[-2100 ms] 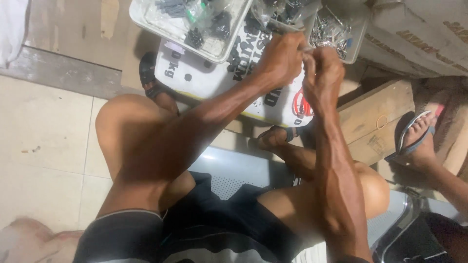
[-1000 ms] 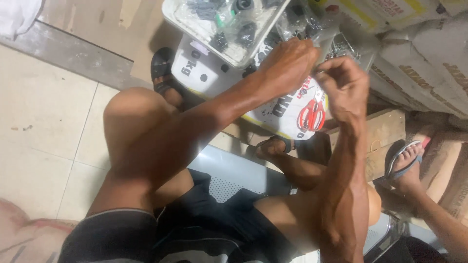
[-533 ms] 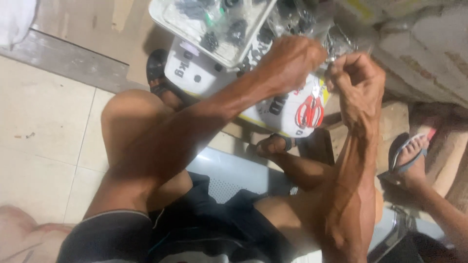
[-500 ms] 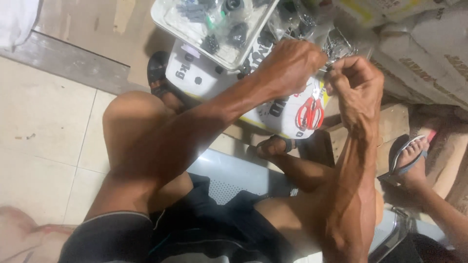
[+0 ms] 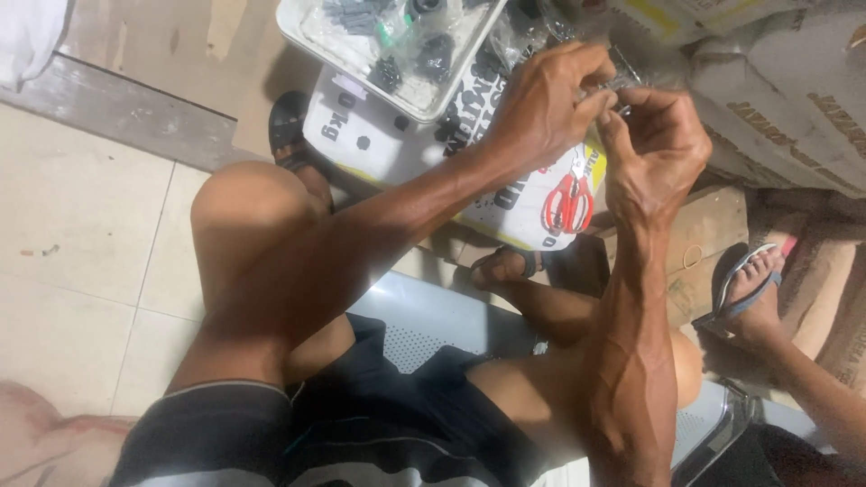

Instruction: The person sits on a low stool and repeatedly picks small metal fasteners from a white plastic bin, places them into small clear plastic bags, and sets the filled bags into a second bin. The person handles the fasteners one at a time and works continuously throughout the clip.

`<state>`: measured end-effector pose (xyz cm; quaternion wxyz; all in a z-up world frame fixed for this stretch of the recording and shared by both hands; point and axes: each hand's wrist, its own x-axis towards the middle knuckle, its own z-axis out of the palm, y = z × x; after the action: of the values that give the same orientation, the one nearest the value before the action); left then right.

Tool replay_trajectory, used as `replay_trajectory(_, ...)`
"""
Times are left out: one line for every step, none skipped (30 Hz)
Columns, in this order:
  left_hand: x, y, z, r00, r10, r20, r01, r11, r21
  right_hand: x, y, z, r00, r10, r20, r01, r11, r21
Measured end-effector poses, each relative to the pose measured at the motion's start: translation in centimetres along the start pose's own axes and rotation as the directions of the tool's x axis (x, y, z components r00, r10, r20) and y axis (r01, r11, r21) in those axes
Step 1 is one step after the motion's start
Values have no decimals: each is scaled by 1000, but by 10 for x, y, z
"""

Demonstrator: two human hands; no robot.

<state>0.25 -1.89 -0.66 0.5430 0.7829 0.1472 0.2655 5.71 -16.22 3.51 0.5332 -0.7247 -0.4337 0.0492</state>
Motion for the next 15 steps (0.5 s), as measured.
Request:
replay_trajectory(1,2,-2,1000,-5,1,5,1000,0,0,-1,1,1000,4,2,-4,1000,1)
replay_trajectory(3,4,-3,999,-49,12,50,995,-85,1,-2,2,1000,5,17,-6,999,35)
replay_trajectory(5,7,-4,995,-91,29,94,981,-169,1,-3,3,1000,6,29,-8,998,66)
replay_trajectory(3,5,-1,995,-93,33,97,981,-171,0,-2,3,1000,11,28,-13,998,65)
replay_trajectory(3,4,3,1000,6,-29,-8,997,-77,1,-1,3,1000,10,23,-12,997,82)
replay_trajectory(3,2,6,991,111,-81,-109,994,23,1,0,3,1000,8,18,-10,995,99)
replay_trajectory(2,-4,13,990,112,-80,-111,994,21,0,3,1,1000,9,17,-10,995,96)
replay_trajectory(1,-11,19,989,123,-88,-118,991,58,-1,5,1,999,38,26,-40,995,90)
replay_trajectory(0,-18,24,986,133,-99,-124,988,97,-2,8,1,997,65,39,-68,994,84)
replay_trajectory(2,-22,24,986,133,-102,-124,988,96,-5,11,0,997,63,42,-67,994,83)
replay_trajectory(3,-26,24,992,72,-103,-57,989,136,-8,15,-1,993,100,58,-105,990,90)
replay_trajectory(3,-31,23,994,9,-105,9,984,175,-11,18,-2,988,137,74,-144,985,97)
replay_trajectory(7,-34,15,993,10,-116,11,983,181,-13,19,-1,988,128,82,-136,985,102)
replay_trajectory(10,-36,8,985,-99,-144,120,982,147,-16,21,-1,971,232,62,-238,966,106)
replay_trajectory(12,-35,6,966,-208,-156,225,969,100,-22,21,-7,939,341,34,-343,934,102)
